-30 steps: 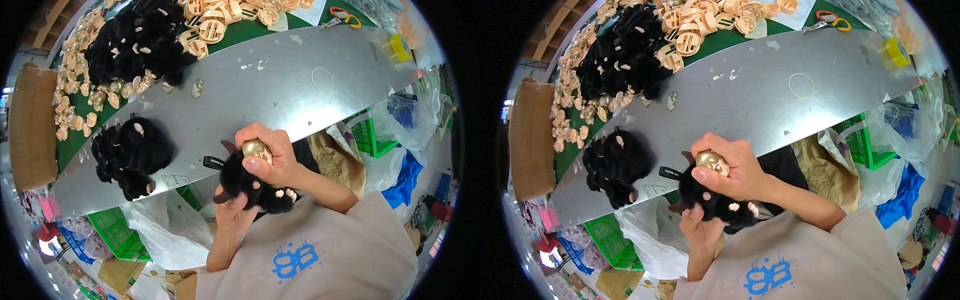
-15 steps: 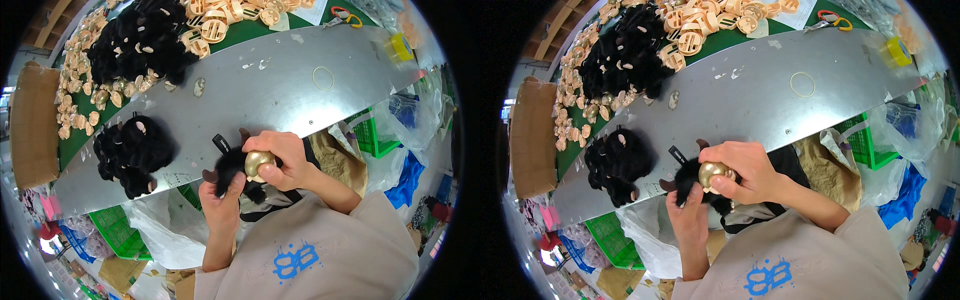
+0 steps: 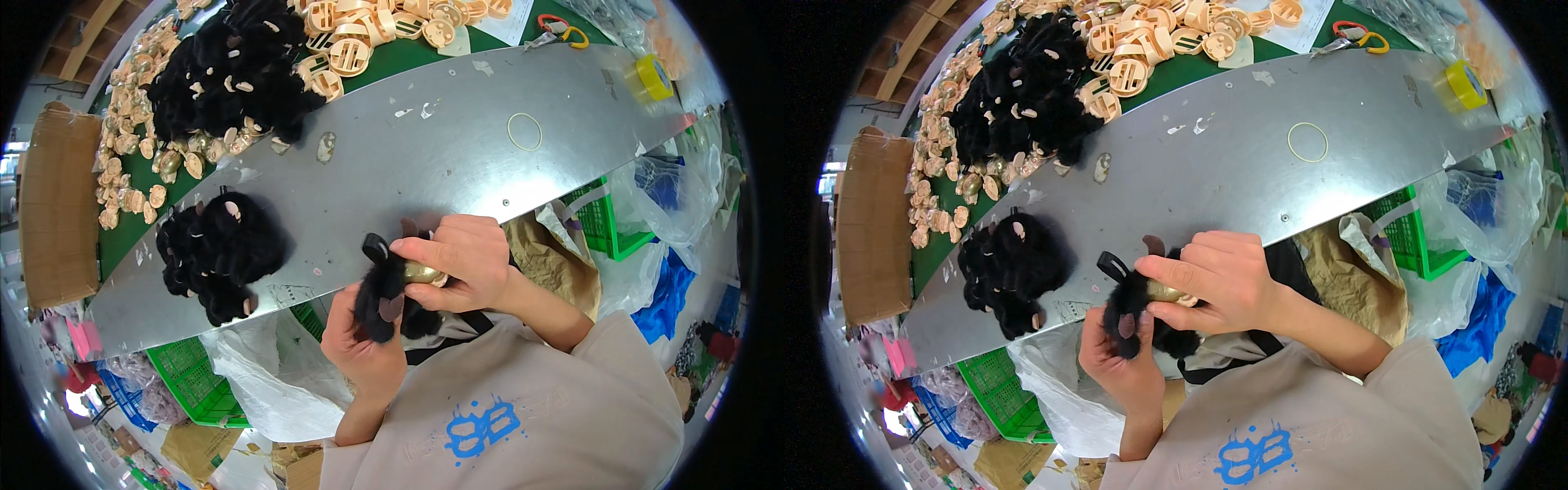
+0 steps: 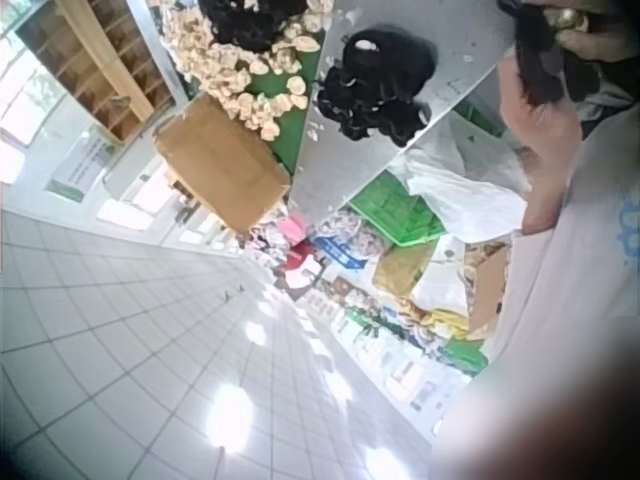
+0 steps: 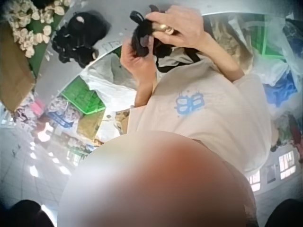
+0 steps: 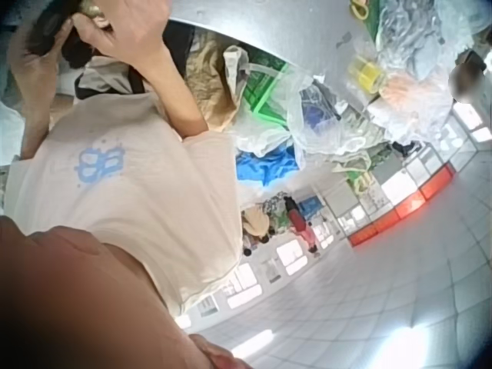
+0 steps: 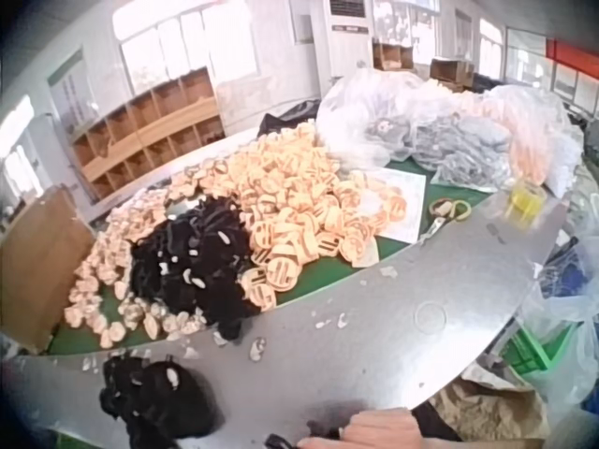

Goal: The person repeatedly picks up black plush toy bodies and wooden face parts, inserts the face into the plush, and secures it with a rubber band. The finished units are placed on the table. The process is repeated for multiple items.

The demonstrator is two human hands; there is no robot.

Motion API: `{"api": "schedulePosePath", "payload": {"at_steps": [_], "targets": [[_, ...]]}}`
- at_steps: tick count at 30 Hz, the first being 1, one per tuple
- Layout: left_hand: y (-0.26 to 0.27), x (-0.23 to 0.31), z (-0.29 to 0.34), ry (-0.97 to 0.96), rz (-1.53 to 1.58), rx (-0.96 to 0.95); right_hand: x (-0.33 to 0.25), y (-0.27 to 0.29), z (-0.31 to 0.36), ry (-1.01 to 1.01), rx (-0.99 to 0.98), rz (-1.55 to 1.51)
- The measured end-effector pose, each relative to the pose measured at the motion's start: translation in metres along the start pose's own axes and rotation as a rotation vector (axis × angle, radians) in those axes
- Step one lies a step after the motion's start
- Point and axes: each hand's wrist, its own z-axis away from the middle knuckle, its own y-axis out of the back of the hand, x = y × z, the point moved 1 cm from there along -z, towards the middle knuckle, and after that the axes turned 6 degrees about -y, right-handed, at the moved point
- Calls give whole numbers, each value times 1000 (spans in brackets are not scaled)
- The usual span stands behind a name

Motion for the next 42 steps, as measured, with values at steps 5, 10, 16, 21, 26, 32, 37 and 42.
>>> {"api": "schedulePosePath", "payload": {"at_steps": [5,10,16,21,26,32,37,42], "targets": [[-10,2,0,-82,-65,-10,-1,2,-3,81,31,156],[0,-14,-12,84,249,-106,-4,-8,0,-72,-20,8],[13,1,-21,82,280,-241,5,17,-4,-490,-305,-549],[13,-3,-21,38,322,-346,7,8,-2,-987,-604,-1306],[13,-3,-22,7,328,-336,8,3,1,-1055,-636,-1334],[18,-4,-24,64,426,-336,4,2,15,-1126,-652,-1391],[11,-13,-24,71,450,-317,-8,14,0,-818,-567,-1045],[12,-13,-27,22,500,-309,-22,19,-7,-986,-511,-1020]]}}
